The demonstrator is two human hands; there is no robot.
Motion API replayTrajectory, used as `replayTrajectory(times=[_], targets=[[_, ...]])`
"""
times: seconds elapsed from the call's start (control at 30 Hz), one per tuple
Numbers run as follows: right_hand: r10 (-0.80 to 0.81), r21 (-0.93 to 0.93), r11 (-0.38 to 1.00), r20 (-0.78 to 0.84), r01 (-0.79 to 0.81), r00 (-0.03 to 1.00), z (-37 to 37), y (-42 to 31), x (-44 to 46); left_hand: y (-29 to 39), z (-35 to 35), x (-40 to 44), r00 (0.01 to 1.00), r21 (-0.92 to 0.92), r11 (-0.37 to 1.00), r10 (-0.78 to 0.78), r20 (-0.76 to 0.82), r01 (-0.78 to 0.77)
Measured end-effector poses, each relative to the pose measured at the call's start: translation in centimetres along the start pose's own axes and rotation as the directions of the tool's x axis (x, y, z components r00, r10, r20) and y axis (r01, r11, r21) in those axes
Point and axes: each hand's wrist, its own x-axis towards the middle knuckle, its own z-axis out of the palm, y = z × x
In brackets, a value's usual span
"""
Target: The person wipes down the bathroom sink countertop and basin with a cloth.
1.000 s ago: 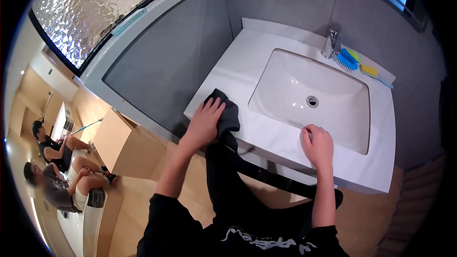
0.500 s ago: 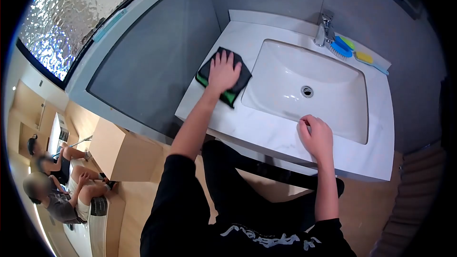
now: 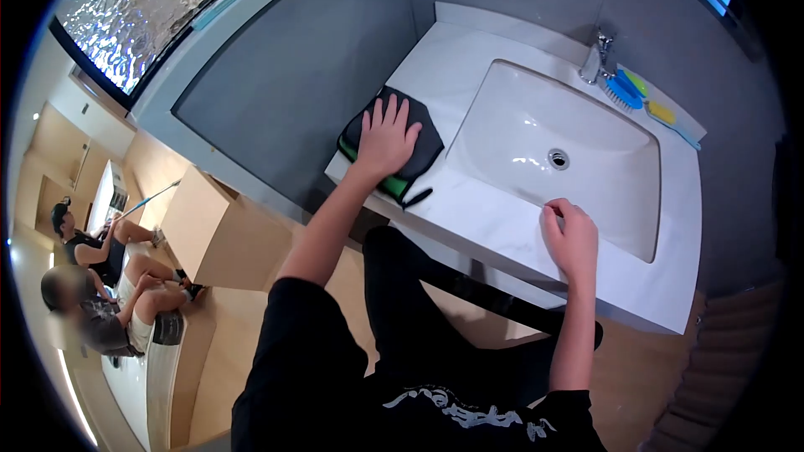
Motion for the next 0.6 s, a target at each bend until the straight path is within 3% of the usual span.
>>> replayTrajectory(times=[0.17, 0.23, 0.33, 0.6], targets=[[0.005, 0.018, 1.0, 0.004, -0.005, 1.0, 0.0, -0.2, 0.1, 0.8, -2.9, -8.8, 0.996, -0.002, 0.996, -0.085, -0.013, 0.085], [0.007, 0.03, 1.0, -0.001, -0.007, 1.0, -0.1, -0.1, 0.1, 1.0, -3.2, -11.1, 0.984, -0.039, 0.991, -0.129, -0.121, 0.125], [-0.005, 0.025, 1.0, 0.0, 0.005, 1.0, -0.1, -0.1, 0.0, 1.1, -3.0, -12.0, 0.977, -0.064, 0.993, -0.106, -0.185, 0.096], [-0.025, -0.006, 1.0, -0.01, 0.025, 1.0, 0.0, -0.1, -0.1, 1.2, -3.7, -11.8, 0.985, -0.064, 0.992, -0.12, -0.123, 0.113]])
